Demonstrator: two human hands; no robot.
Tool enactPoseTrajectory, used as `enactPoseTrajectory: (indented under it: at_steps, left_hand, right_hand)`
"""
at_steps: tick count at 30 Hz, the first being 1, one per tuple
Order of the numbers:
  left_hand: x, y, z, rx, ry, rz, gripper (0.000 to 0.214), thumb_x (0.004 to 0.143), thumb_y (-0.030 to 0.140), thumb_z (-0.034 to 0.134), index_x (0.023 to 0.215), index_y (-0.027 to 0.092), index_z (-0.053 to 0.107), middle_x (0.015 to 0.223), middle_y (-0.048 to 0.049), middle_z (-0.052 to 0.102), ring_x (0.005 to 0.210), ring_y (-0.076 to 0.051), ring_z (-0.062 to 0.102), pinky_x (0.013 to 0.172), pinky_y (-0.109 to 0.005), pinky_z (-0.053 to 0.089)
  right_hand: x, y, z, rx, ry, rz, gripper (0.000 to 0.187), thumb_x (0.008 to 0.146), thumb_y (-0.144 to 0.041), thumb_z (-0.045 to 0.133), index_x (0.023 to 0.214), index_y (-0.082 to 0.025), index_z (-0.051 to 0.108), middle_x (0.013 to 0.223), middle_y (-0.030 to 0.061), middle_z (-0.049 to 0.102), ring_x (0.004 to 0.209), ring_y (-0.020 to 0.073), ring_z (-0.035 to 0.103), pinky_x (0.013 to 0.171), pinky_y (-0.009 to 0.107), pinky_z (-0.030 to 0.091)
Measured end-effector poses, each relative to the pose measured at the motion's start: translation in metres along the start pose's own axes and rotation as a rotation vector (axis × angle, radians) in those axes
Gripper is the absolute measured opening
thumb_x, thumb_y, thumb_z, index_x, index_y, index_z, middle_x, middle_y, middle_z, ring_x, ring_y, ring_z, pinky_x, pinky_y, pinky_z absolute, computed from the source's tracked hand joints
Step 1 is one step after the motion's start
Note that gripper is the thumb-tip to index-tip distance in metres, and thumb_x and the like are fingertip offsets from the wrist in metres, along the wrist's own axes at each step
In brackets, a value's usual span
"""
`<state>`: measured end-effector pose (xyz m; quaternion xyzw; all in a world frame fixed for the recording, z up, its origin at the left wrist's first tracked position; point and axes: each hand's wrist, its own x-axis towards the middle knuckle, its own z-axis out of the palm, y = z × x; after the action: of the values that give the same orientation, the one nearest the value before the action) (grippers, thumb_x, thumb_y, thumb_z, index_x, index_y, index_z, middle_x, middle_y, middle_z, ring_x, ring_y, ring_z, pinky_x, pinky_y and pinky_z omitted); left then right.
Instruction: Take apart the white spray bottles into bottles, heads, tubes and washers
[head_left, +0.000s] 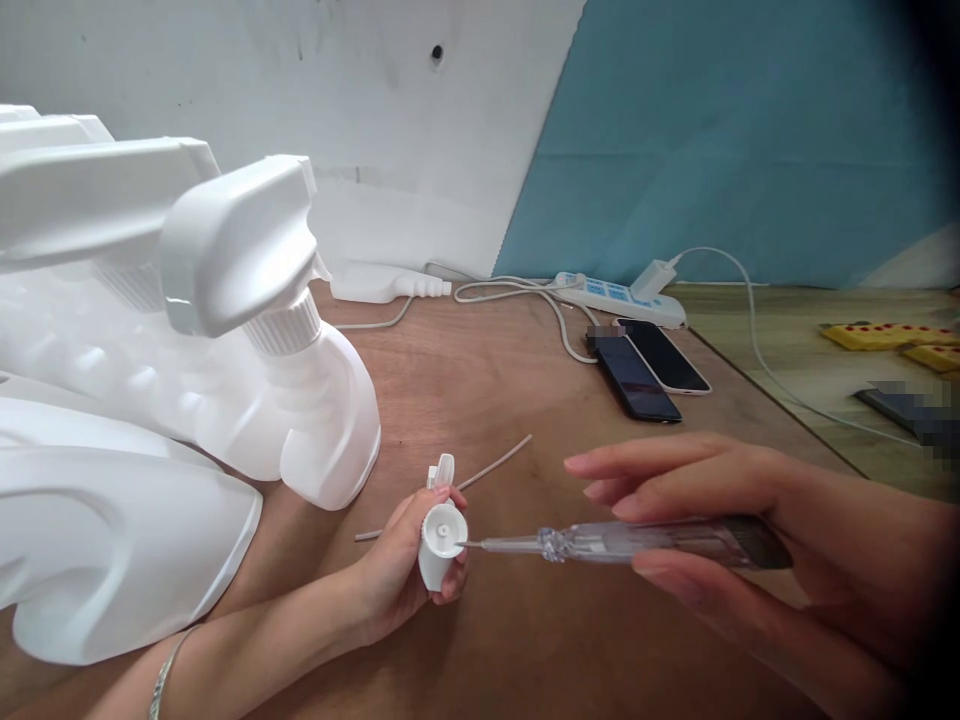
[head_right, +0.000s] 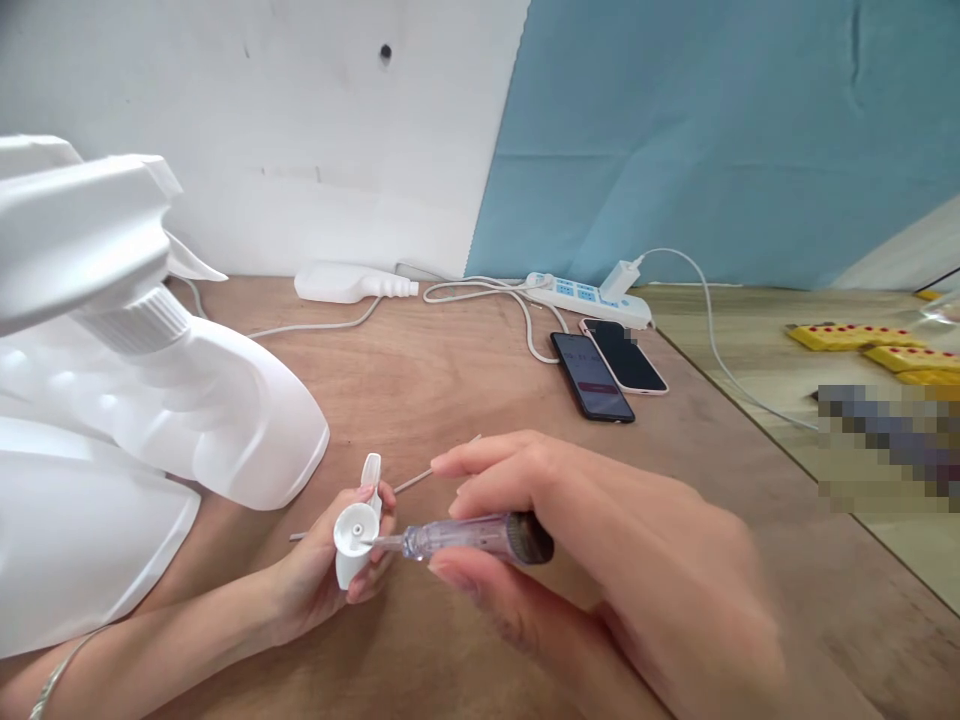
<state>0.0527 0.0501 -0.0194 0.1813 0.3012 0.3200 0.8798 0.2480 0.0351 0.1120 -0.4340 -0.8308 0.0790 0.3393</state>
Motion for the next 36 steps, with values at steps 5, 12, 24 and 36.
enactPoseTrajectory:
  at_steps: [5,12,24,36]
  left_hand:
    - [0.001,-0.001,0.003,0.002,0.020,0.010,0.036,0.075,0.052,0.055,0.085,0.019,0.042,0.051,0.0048,0.053,0.033,-0.007,0.041,0.034,-0.016,0.027]
    - [-0.003,0.000,0.010,0.038,0.050,0.041,0.035,0.079,0.051,0.052,0.081,0.018,0.042,0.049,0.0055,0.049,0.039,-0.008,0.046,0.040,-0.019,0.030]
    - [-0.001,0.000,0.009,0.017,0.103,0.030,0.034,0.081,0.051,0.050,0.076,0.017,0.045,0.056,0.0036,0.051,0.046,-0.008,0.049,0.045,-0.019,0.033]
    - [-0.003,0.004,0.009,0.051,0.024,-0.015,0.031,0.079,0.042,0.047,0.061,0.017,0.039,0.040,0.0046,0.041,0.033,-0.006,0.030,0.037,-0.019,0.018]
  right_hand:
    - [0.009,-0.006,0.012,-0.074,-0.084,-0.158,0.003,0.083,-0.023,0.051,0.086,-0.023,0.053,0.086,0.0020,0.068,0.071,0.0157,0.065,0.056,0.023,0.053]
    - [0.007,-0.013,0.034,-0.104,0.008,-0.186,0.023,0.079,-0.010,0.051,0.099,-0.021,0.049,0.092,0.0006,0.068,0.078,0.0139,0.065,0.066,0.022,0.055]
    - [-0.003,-0.008,0.050,-0.057,0.068,-0.373,0.014,0.084,-0.021,0.042,0.083,-0.029,0.054,0.066,-0.0030,0.065,0.060,0.0165,0.063,0.052,0.028,0.056]
    - [0.012,0.012,0.049,0.360,0.040,0.184,0.021,0.074,-0.020,0.065,0.082,-0.023,0.046,0.073,-0.0034,0.064,0.062,0.0135,0.066,0.054,0.021,0.056]
